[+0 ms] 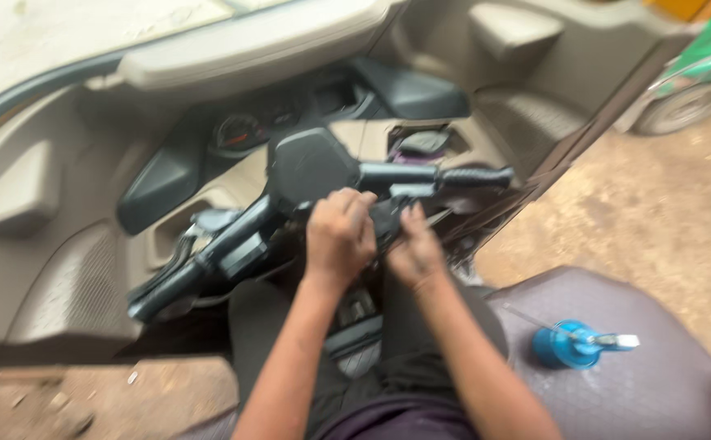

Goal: The person works on the dashboard of a vehicle, manipulating wiring and components behind the handlebar area, occasionally using a screwdriver to adjust parts and wiping the area with a dark cloth.

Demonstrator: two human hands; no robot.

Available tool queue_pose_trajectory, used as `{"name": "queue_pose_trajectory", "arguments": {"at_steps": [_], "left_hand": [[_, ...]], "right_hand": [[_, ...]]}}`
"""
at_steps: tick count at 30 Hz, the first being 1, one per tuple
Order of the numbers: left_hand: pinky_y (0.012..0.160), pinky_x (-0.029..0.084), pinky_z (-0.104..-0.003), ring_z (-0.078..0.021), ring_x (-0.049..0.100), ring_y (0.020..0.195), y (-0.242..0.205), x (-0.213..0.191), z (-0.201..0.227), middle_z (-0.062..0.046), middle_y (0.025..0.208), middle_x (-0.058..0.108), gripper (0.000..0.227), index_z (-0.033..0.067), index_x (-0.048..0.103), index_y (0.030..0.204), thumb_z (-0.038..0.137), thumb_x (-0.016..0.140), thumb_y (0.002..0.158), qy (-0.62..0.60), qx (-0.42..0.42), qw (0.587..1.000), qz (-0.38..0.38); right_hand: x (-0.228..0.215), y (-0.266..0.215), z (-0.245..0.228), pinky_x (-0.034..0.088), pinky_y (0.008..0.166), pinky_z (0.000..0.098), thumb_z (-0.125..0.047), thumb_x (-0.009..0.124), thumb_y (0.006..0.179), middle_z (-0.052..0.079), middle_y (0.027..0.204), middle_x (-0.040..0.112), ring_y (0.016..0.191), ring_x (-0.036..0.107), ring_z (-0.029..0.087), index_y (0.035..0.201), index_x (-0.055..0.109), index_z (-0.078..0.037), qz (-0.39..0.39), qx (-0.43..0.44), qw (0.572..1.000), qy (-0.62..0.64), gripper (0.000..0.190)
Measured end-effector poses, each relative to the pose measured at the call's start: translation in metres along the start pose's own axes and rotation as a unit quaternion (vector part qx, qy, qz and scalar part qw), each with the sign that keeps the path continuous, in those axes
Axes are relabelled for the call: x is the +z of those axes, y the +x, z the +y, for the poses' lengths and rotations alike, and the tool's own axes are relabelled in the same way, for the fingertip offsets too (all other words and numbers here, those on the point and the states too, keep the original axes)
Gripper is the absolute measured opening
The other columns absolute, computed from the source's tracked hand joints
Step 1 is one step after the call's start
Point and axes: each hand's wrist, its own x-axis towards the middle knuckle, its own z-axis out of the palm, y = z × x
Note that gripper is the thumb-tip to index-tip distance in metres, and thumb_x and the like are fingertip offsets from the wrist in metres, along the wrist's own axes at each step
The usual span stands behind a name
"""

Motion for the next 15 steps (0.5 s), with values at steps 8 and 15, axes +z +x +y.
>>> {"name": "queue_pose_trajectory", "arguments": {"at_steps": [8, 15], "left_hand": [[0.094, 0.046, -0.044, -0.0313, 0.065, 0.099, 0.085, 0.064, -0.060, -0.010, 0.093, 0.070, 0.014, 0.0073, 0.074, 0.093, 0.018, 0.068, 0.086, 0.140, 0.103, 0.976, -0.133], [0.092, 0.044, -0.044, -0.0276, 0.067, 0.091, 0.077, 0.065, -0.076, -0.008, 0.087, 0.073, 0.013, 0.0105, 0.075, 0.090, 0.020, 0.066, 0.089, 0.083, 0.081, 0.986, -0.122]], "right_hand": [[-0.007, -0.008, 0.038, 0.035, 0.119, 0.0318, -0.005, 0.045, 0.104, 0.006, 0.159, 0.044, 0.141, 0.046, 0.014, 0.160, 0.025, -0.008, -0.043, -0.093, 0.929, -0.356, 0.059], [-0.025, -0.030, 0.027, 0.047, 0.108, 0.0440, -0.017, 0.055, 0.103, 0.012, 0.130, 0.064, 0.120, 0.061, 0.025, 0.134, 0.057, -0.002, 0.093, -0.078, 0.979, -0.161, 0.035]]}}
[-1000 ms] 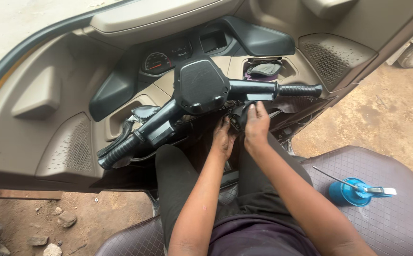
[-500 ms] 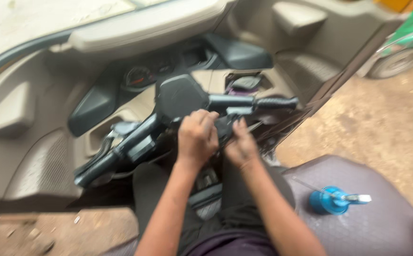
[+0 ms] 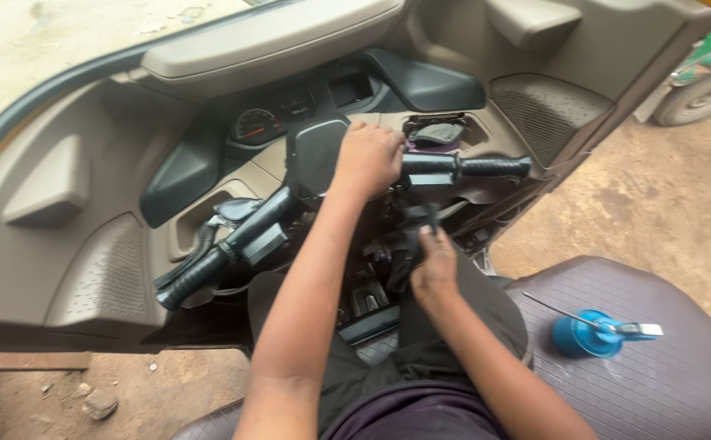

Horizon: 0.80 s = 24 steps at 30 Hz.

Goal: The person works on the dashboard of a vehicle, manipulating wiring and components behind the handlebar area, occasionally using a screwdriver to adjust parts and wiping the area with a dark cloth.

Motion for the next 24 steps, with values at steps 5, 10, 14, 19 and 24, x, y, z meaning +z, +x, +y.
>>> {"name": "queue_pose_trajectory", "arguments": {"at_steps": [5, 10, 14, 19, 24], "left_hand": [[0.088, 0.044, -0.043, -0.0258, 0.070, 0.086, -0.001, 0.003, 0.005, -0.006, 0.081, 0.073, 0.011, 0.0112, 0.073, 0.083, 0.018, 0.065, 0.087, -0.022, -0.013, 0.999, 0.021], [0.087, 0.046, -0.042, -0.0253, 0.070, 0.084, 0.001, -0.001, 0.008, -0.008, 0.081, 0.074, 0.010, 0.0124, 0.074, 0.085, 0.018, 0.066, 0.086, -0.038, -0.046, 0.998, 0.024], [0.085, 0.045, -0.043, -0.0259, 0.070, 0.083, 0.005, 0.000, 0.007, -0.008, 0.081, 0.075, 0.010, 0.0118, 0.074, 0.084, 0.019, 0.067, 0.083, -0.035, -0.057, 0.997, 0.026], [0.084, 0.046, -0.042, -0.0257, 0.070, 0.084, 0.003, -0.002, 0.007, -0.007, 0.083, 0.075, 0.010, 0.0108, 0.073, 0.085, 0.018, 0.067, 0.086, -0.055, -0.059, 0.996, 0.030], [0.085, 0.046, -0.042, -0.0252, 0.070, 0.084, 0.002, -0.005, 0.009, -0.007, 0.081, 0.074, 0.009, 0.0113, 0.073, 0.085, 0.018, 0.067, 0.085, -0.048, -0.053, 0.997, 0.029]], "right_hand": [[-0.007, 0.050, -0.026, 0.055, 0.098, 0.0462, -0.025, 0.053, 0.102, 0.010, 0.111, 0.071, 0.103, 0.068, 0.026, 0.117, 0.062, -0.008, 0.051, 0.075, 0.987, 0.132, 0.024], [-0.007, 0.095, -0.007, 0.054, 0.105, 0.0368, -0.009, 0.058, 0.109, 0.007, 0.112, 0.068, 0.105, 0.067, 0.020, 0.125, 0.056, -0.006, 0.012, 0.058, 0.950, 0.306, 0.017], [0.015, 0.078, 0.014, 0.054, 0.102, 0.0345, -0.009, 0.056, 0.102, 0.004, 0.112, 0.067, 0.102, 0.066, 0.016, 0.128, 0.055, -0.008, 0.033, 0.033, 0.977, 0.208, 0.027], [0.016, 0.067, -0.004, 0.053, 0.104, 0.0383, -0.005, 0.055, 0.103, 0.007, 0.113, 0.066, 0.105, 0.066, 0.019, 0.129, 0.055, -0.004, 0.010, 0.033, 0.987, 0.160, 0.026], [0.003, 0.063, -0.043, 0.053, 0.109, 0.0418, -0.006, 0.049, 0.103, 0.015, 0.115, 0.068, 0.109, 0.068, 0.026, 0.123, 0.055, 0.004, 0.042, 0.120, 0.937, 0.326, 0.023]]}}
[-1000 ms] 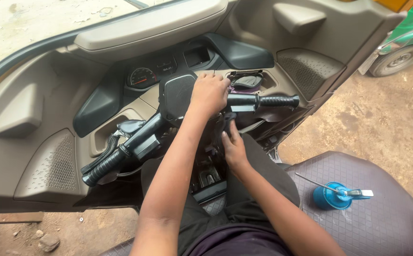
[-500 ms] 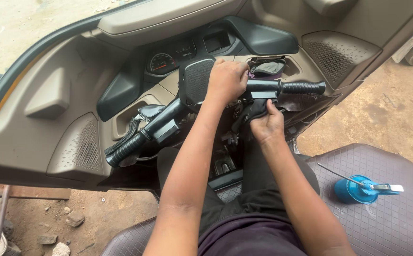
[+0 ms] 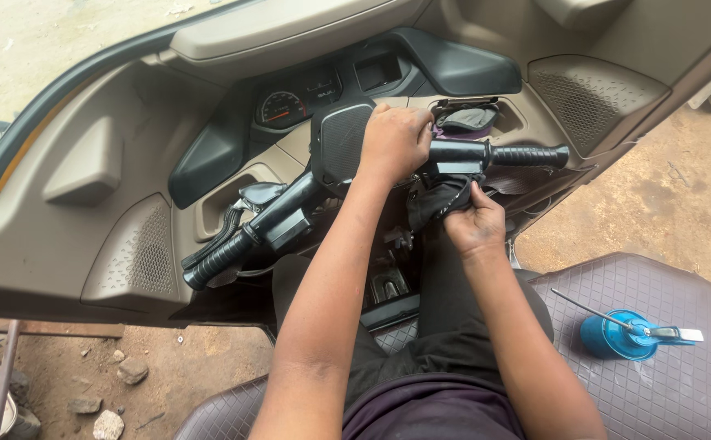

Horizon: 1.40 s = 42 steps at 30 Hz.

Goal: The person works on the dashboard of a vehicle, manipulating wiring and components behind the handlebar area, occasionally using a screwdriver to adjust parts and wiping the area with a dark cloth.

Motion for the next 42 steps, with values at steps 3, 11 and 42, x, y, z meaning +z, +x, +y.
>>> {"name": "queue_pose_trajectory", "arguments": {"at_steps": [3, 11, 42], "left_hand": [[0.085, 0.046, -0.042, -0.0258, 0.070, 0.083, 0.001, 0.002, 0.001, -0.007, 0.081, 0.074, 0.009, 0.0116, 0.074, 0.085, 0.018, 0.067, 0.085, 0.001, -0.010, 1.000, 0.010], [0.082, 0.045, -0.043, -0.0274, 0.070, 0.082, 0.001, 0.000, -0.001, -0.008, 0.083, 0.075, 0.008, 0.0108, 0.072, 0.085, 0.018, 0.068, 0.085, -0.021, 0.003, 1.000, 0.012], [0.084, 0.044, -0.041, -0.0251, 0.069, 0.080, 0.003, 0.002, -0.002, -0.006, 0.078, 0.073, 0.010, 0.0104, 0.071, 0.081, 0.018, 0.066, 0.086, -0.024, 0.005, 1.000, 0.008]], "right_hand": [[-0.003, 0.009, 0.024, 0.051, 0.106, 0.0425, -0.009, 0.050, 0.105, 0.009, 0.111, 0.068, 0.105, 0.066, 0.024, 0.118, 0.059, -0.003, -0.031, -0.046, 0.994, -0.092, 0.017], [0.004, -0.018, -0.004, 0.051, 0.107, 0.0447, -0.009, 0.049, 0.102, 0.011, 0.115, 0.069, 0.109, 0.068, 0.025, 0.118, 0.060, -0.003, -0.056, -0.007, 0.982, -0.178, 0.020], [0.005, -0.043, -0.028, 0.046, 0.114, 0.0425, -0.017, 0.047, 0.107, 0.011, 0.131, 0.067, 0.124, 0.063, 0.025, 0.136, 0.056, -0.003, -0.096, 0.051, 0.967, -0.229, 0.033]]}}
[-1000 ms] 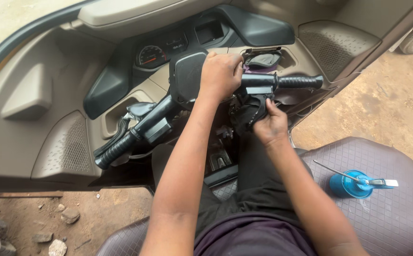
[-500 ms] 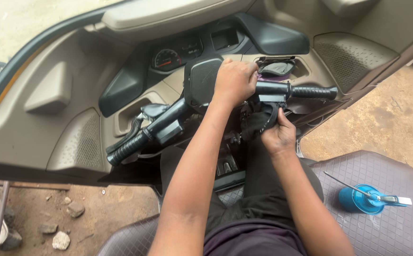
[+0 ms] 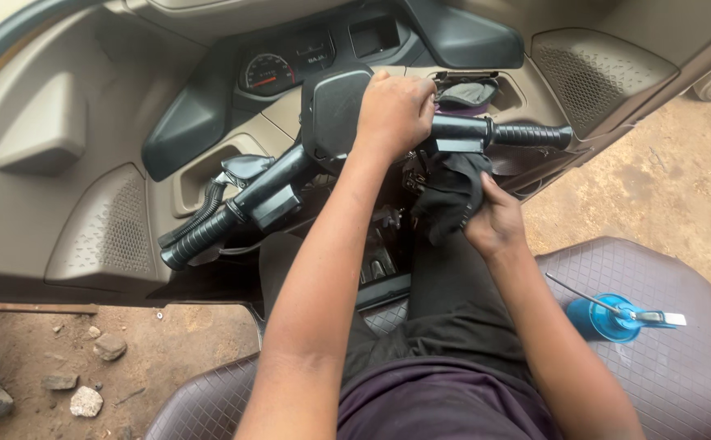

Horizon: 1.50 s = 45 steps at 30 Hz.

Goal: The person works on the dashboard of a vehicle, manipulating wiring and components behind the handlebar area, occasionally using a screwdriver to adjust parts and wiping the area with a dark cloth.

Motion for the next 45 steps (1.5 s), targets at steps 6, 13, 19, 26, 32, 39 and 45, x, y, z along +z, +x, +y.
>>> {"name": "queue_pose_trajectory", "arguments": {"at_steps": [6, 13, 19, 26, 32, 39, 45], "left_hand": [[0.086, 0.044, -0.041, -0.0242, 0.069, 0.081, -0.003, 0.001, 0.002, -0.006, 0.077, 0.073, 0.010, 0.0112, 0.071, 0.080, 0.017, 0.066, 0.086, 0.011, -0.022, 1.000, -0.014], [0.083, 0.049, -0.043, -0.0292, 0.065, 0.085, -0.023, -0.008, 0.024, -0.010, 0.087, 0.068, 0.007, 0.0063, 0.068, 0.092, 0.012, 0.065, 0.094, -0.013, 0.021, 0.996, 0.090], [0.086, 0.052, -0.041, -0.0306, 0.065, 0.097, -0.117, 0.008, 0.075, -0.013, 0.099, 0.066, 0.024, 0.0011, 0.068, 0.102, 0.022, 0.071, 0.091, -0.276, -0.083, 0.958, 0.002], [0.072, 0.039, -0.032, -0.0164, 0.050, 0.085, -0.133, 0.091, 0.032, -0.006, 0.096, 0.064, 0.030, -0.0026, 0.071, 0.118, 0.020, 0.075, 0.098, -0.603, -0.483, 0.633, -0.045], [0.082, 0.054, -0.028, -0.0162, 0.067, 0.089, -0.128, 0.133, 0.018, -0.009, 0.101, 0.071, 0.036, -0.0032, 0.066, 0.119, -0.002, 0.072, 0.084, -0.599, -0.435, 0.670, 0.047], [0.088, 0.053, -0.026, -0.0134, 0.068, 0.096, -0.116, 0.169, 0.025, -0.008, 0.113, 0.072, 0.048, -0.0062, 0.060, 0.133, -0.003, 0.071, 0.086, -0.637, -0.433, 0.632, 0.084], [0.098, 0.049, -0.025, -0.0127, 0.064, 0.111, -0.101, 0.183, 0.063, -0.011, 0.127, 0.067, 0.049, -0.0065, 0.057, 0.137, -0.005, 0.069, 0.089, -0.691, -0.449, 0.541, 0.170]], "right_hand": [[-0.018, -0.015, 0.001, 0.047, 0.116, 0.0508, -0.026, 0.045, 0.102, 0.013, 0.129, 0.068, 0.124, 0.066, 0.028, 0.126, 0.060, -0.005, 0.139, -0.141, 0.980, -0.021, 0.035], [-0.024, -0.018, 0.016, 0.052, 0.112, 0.0426, -0.022, 0.045, 0.109, 0.011, 0.128, 0.066, 0.120, 0.065, 0.024, 0.126, 0.060, -0.002, 0.081, -0.153, 0.980, -0.099, 0.030], [0.016, -0.023, 0.038, 0.052, 0.096, 0.0328, -0.009, 0.052, 0.108, 0.013, 0.120, 0.072, 0.109, 0.067, 0.024, 0.134, 0.061, 0.001, 0.064, -0.259, 0.757, -0.596, 0.030], [0.038, -0.037, 0.011, 0.056, 0.081, 0.0315, -0.003, 0.051, 0.097, 0.015, 0.106, 0.074, 0.092, 0.073, 0.020, 0.127, 0.057, 0.001, -0.034, -0.246, 0.717, -0.651, 0.031], [0.056, 0.029, -0.088, 0.055, 0.077, 0.0385, -0.015, 0.050, 0.103, 0.012, 0.101, 0.076, 0.079, 0.069, 0.024, 0.125, 0.070, -0.009, 0.126, -0.211, 0.599, -0.762, 0.030], [0.012, 0.137, -0.118, 0.052, 0.093, 0.0480, -0.043, 0.060, 0.096, 0.020, 0.110, 0.072, 0.106, 0.067, 0.038, 0.114, 0.079, -0.015, 0.179, -0.107, 0.412, -0.887, 0.038], [0.011, 0.126, -0.113, 0.053, 0.091, 0.0479, -0.040, 0.059, 0.095, 0.020, 0.104, 0.073, 0.102, 0.068, 0.039, 0.112, 0.080, -0.021, 0.217, -0.155, 0.436, -0.859, 0.033]]}}
